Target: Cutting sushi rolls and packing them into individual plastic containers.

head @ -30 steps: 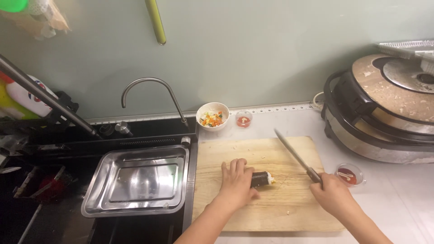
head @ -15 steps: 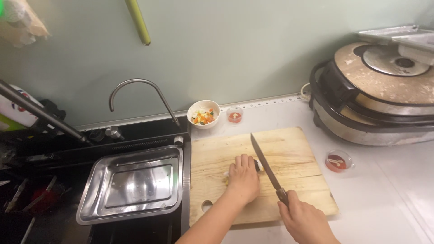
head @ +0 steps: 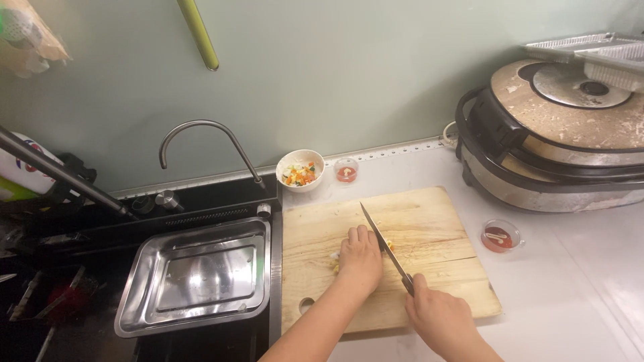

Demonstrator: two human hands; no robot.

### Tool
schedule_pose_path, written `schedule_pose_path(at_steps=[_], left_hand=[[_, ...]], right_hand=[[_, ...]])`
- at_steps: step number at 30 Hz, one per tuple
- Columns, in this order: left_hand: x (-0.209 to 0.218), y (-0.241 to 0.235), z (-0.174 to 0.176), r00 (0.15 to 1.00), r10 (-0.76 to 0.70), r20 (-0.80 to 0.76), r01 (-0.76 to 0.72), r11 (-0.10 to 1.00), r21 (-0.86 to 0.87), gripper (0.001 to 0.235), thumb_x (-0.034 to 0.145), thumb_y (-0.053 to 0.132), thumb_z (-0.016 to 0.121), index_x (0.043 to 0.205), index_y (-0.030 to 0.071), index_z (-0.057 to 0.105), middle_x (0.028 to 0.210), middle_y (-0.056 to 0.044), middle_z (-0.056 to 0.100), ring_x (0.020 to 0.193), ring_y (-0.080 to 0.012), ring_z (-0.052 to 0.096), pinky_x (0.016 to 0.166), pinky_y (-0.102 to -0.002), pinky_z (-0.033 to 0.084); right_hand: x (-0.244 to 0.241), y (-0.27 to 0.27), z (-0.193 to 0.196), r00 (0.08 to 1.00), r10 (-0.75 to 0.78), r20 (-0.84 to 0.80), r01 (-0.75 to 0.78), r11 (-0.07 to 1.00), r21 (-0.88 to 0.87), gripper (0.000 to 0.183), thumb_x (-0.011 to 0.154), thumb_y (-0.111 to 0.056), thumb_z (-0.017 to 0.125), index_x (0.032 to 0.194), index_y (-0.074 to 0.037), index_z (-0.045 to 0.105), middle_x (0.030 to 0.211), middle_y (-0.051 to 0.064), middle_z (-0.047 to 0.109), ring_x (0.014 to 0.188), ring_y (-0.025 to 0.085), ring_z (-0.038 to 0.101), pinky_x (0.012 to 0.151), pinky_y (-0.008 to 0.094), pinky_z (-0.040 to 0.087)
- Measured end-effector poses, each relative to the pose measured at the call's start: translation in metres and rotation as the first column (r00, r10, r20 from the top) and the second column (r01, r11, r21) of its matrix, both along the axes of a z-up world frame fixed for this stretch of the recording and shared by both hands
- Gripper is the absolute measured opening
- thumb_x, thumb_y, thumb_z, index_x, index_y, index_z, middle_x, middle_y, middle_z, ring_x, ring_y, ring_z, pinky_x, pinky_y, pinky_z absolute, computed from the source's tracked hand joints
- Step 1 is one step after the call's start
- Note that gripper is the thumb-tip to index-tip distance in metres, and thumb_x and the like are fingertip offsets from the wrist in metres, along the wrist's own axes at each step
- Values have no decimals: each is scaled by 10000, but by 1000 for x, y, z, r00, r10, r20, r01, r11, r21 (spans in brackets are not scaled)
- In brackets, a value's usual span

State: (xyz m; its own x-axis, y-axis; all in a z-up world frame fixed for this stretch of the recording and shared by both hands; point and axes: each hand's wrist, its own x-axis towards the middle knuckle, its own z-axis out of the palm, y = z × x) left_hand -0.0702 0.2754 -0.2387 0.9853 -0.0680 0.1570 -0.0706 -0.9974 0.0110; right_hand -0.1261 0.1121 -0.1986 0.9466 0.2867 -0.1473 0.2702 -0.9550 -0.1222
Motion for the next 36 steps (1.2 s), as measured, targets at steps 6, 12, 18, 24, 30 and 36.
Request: schedule_pose_path(at_steps=[6,12,18,24,30,36], left_hand=[[1,-2,-3,999,18,27,-17,1000,-4,416,810,283,562,1012,-77,508,972,-201,431,859,-286,380,706,-372,374],[1,-4,23,980,24,-200,-30,999,-30,391,840,177,466,1048,-153,460,978,-239,416,862,-285,379,740,-364,376],[6,-4,-2,998,25,-58,-24,1000,12,421,815,242,527,1024,-123,490,1023,-253,410,868,-293,377,710,-365,386],[4,-3,-4,1000,30,-6,-30,998,-61,419,759,189,550,1019,-132,476,996,-249,413,853,-303,379,704,-367,387],[3,-3,-2,999,29,-43,-31,998,-51,437,757,100,474,1087,-185,437,980,-250,417,835,-286,381,701,-348,388],[-13,10,81,889,244,-387,-405,813,-419,579,738,176,726,1156,-69,409,1088,-196,464,985,-297,489,858,-417,458]], right_hand=[[30,17,-6,999,46,27,-47,998,32,236,831,-375,400,915,-155,399,614,79,642,599,301,637,566,407,490],[6,-14,-22,1000,-10,-27,8,996,-89,250,823,-438,402,882,-195,399,609,32,658,613,228,675,573,391,517],[41,14,-31,997,65,-36,-66,998,-25,284,849,-419,368,911,-146,420,640,97,639,602,315,634,585,429,497],[27,-8,-39,995,93,-30,-95,993,-68,256,823,-409,390,905,-166,397,645,53,631,612,290,631,593,412,490],[17,-22,-62,991,14,-129,-37,983,-179,330,836,-475,378,932,-161,412,700,63,656,693,271,668,645,409,531],[29,9,11,965,2,-261,-15,999,-47,252,859,-385,298,898,-178,435,710,52,664,595,256,645,652,361,510]])
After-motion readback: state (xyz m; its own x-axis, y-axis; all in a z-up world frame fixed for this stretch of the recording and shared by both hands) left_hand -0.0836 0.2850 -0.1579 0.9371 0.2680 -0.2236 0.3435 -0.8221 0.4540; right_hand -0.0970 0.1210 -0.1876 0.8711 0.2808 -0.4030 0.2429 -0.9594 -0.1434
